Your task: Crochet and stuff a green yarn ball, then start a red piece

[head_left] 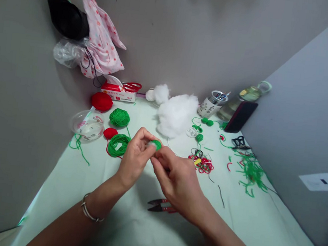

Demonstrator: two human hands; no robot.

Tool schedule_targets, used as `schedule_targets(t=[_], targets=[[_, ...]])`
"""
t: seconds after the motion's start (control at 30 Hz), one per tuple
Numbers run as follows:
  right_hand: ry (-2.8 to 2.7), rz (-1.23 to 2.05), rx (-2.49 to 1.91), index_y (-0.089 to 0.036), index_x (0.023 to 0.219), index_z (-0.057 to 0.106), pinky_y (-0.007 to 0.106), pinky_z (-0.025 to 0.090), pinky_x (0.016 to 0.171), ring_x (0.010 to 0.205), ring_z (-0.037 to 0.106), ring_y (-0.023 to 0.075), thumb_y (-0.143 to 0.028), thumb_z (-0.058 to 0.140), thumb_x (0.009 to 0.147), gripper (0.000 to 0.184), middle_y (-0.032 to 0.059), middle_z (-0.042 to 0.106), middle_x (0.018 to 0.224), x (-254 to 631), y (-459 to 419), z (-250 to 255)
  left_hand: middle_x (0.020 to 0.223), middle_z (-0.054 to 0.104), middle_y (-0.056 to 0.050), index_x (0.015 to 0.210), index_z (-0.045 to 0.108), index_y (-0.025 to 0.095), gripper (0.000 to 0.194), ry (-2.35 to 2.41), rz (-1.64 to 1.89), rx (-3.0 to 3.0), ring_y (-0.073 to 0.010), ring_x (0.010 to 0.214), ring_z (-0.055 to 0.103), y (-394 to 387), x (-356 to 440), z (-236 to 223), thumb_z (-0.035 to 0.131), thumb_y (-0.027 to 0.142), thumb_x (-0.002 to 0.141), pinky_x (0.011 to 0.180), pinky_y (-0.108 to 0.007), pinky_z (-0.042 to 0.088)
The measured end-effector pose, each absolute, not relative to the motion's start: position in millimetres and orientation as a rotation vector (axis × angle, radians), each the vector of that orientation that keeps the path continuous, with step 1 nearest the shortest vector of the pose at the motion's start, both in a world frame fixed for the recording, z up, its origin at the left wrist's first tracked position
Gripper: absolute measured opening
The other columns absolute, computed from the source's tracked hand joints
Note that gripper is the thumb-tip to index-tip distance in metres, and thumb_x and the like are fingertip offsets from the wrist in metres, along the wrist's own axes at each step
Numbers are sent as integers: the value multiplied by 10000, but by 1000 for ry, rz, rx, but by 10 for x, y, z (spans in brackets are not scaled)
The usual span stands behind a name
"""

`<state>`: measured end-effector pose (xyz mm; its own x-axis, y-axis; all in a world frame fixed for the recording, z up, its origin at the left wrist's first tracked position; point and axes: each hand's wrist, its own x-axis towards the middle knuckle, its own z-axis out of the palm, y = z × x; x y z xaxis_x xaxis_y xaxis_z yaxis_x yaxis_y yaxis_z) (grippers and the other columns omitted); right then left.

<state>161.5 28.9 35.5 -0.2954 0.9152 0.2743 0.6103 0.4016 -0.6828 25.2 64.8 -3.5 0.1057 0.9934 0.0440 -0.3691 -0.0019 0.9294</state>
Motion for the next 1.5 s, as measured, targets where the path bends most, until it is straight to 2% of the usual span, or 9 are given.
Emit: schedule_targets(t=[0.23, 0.43, 0.57, 0.7, 0.87, 1.03, 1.27, 1.4, 1.5], targets=[[-2075, 173, -1381, -212, 816, 581, 261, 272, 548, 529, 463, 129, -224, 548, 981, 169, -16, 564, 601, 1653, 404, 195, 673, 631, 68, 871, 529, 216, 220, 846, 1225, 805, -99, 614, 602, 631, 292, 32, 740, 245, 814, 627, -217, 489], [-1704, 739, -1405, -224, 741, 545, 241, 297, 506, 504, 414, 114, -414, 616, 964, 301, -53, 477, 545, 1785, 465, 354, 857, 693, 36, 977, 563, 219, 235, 681, 1152, 878, -131, 852, 703, 569, 272, 115, 760, 320, 897, 836, -294, 592], [-1592, 1038, -1324, -212, 764, 564, 247, 365, 533, 558, 490, 133, -485, 603, 961, 339, -27, 555, 594, 1826, 512, 419, 851, 711, 39, 990, 530, 227, 272, 672, 1166, 888, -135, 772, 727, 593, 278, 41, 759, 348, 908, 794, -310, 609], [-1655, 1102, -1260, -202, 781, 573, 245, 355, 544, 572, 476, 120, -418, 548, 991, 302, -26, 563, 641, 1765, 465, 447, 778, 705, 40, 967, 545, 216, 274, 736, 1199, 878, -122, 676, 696, 637, 283, -30, 775, 326, 868, 715, -276, 588], [-1843, 816, -1336, -219, 852, 530, 259, 292, 544, 500, 332, 104, -227, 495, 988, 141, -80, 432, 572, 1564, 295, 333, 768, 688, 37, 905, 593, 199, 178, 810, 1315, 909, -80, 647, 605, 671, 288, -114, 754, 215, 829, 635, -186, 489], [-1844, 785, -1333, -212, 839, 599, 261, 296, 538, 506, 334, 102, -228, 574, 986, 150, -81, 436, 563, 1652, 354, 331, 708, 666, 47, 964, 602, 201, 221, 789, 1279, 909, -101, 606, 606, 668, 248, -24, 762, 278, 832, 623, -224, 506], [-1715, 601, -1165, -241, 767, 681, 366, 500, 827, 995, 634, 235, -286, 732, 909, 157, 75, 698, 1079, 1906, 443, 537, 650, 627, 54, 850, 542, 210, 167, 782, 1207, 838, -99, 556, 570, 665, 182, 112, 704, 248, 853, 592, -234, 496], [-1488, 1161, -952, -228, 730, 559, 326, 516, 610, 706, 644, 171, -406, 652, 937, 287, 73, 715, 1057, 1882, 434, 530, 708, 622, 54, 860, 538, 213, 166, 750, 1158, 831, -97, 580, 572, 644, 178, 143, 701, 244, 854, 591, -235, 501], [-1484, 1103, -1078, -237, 948, 592, 271, 437, 524, 566, 533, 94, -353, 672, 933, 141, 45, 702, 1123, 1838, 445, 491, 716, 608, 61, 873, 544, 211, 152, 761, 1179, 849, -89, 585, 575, 626, 178, 158, 694, 232, 860, 588, -226, 499]])
